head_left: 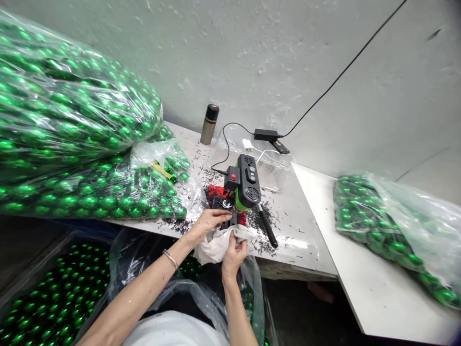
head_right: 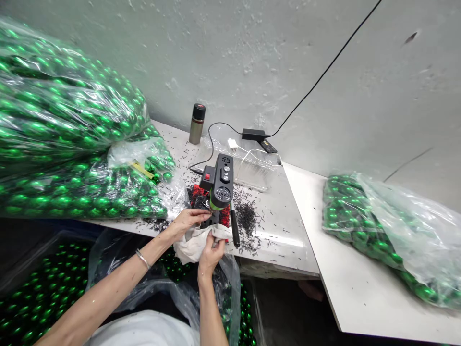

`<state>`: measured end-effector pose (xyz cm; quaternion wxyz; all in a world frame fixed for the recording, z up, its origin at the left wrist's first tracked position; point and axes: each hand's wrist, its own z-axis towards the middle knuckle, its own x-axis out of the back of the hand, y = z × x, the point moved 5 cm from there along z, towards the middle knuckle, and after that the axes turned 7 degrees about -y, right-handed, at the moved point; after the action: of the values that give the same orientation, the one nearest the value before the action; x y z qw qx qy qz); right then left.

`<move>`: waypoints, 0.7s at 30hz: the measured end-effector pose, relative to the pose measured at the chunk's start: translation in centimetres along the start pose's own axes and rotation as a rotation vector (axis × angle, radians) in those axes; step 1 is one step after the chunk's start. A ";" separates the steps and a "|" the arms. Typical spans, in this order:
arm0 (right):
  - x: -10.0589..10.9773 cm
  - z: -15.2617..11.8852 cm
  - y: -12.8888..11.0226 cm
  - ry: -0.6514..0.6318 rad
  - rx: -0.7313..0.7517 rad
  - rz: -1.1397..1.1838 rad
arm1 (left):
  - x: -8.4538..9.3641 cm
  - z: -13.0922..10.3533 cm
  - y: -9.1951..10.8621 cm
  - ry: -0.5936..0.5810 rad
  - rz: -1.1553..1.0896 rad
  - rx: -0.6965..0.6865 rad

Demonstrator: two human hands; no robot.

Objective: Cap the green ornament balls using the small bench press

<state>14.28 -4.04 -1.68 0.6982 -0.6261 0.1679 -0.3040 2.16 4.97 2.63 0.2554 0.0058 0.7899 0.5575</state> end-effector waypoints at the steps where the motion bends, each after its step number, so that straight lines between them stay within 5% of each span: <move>1: 0.0 0.0 0.0 0.011 -0.011 -0.005 | 0.0 0.0 0.0 0.005 -0.003 -0.002; 21: -0.1 -0.2 0.1 0.014 -0.017 -0.013 | -2.2 -1.8 -1.4 0.135 -0.483 0.073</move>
<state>14.10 -4.12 -1.87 0.6897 -0.6309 0.1714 -0.3113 3.75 2.24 2.74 0.3276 -0.2113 0.8031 0.4506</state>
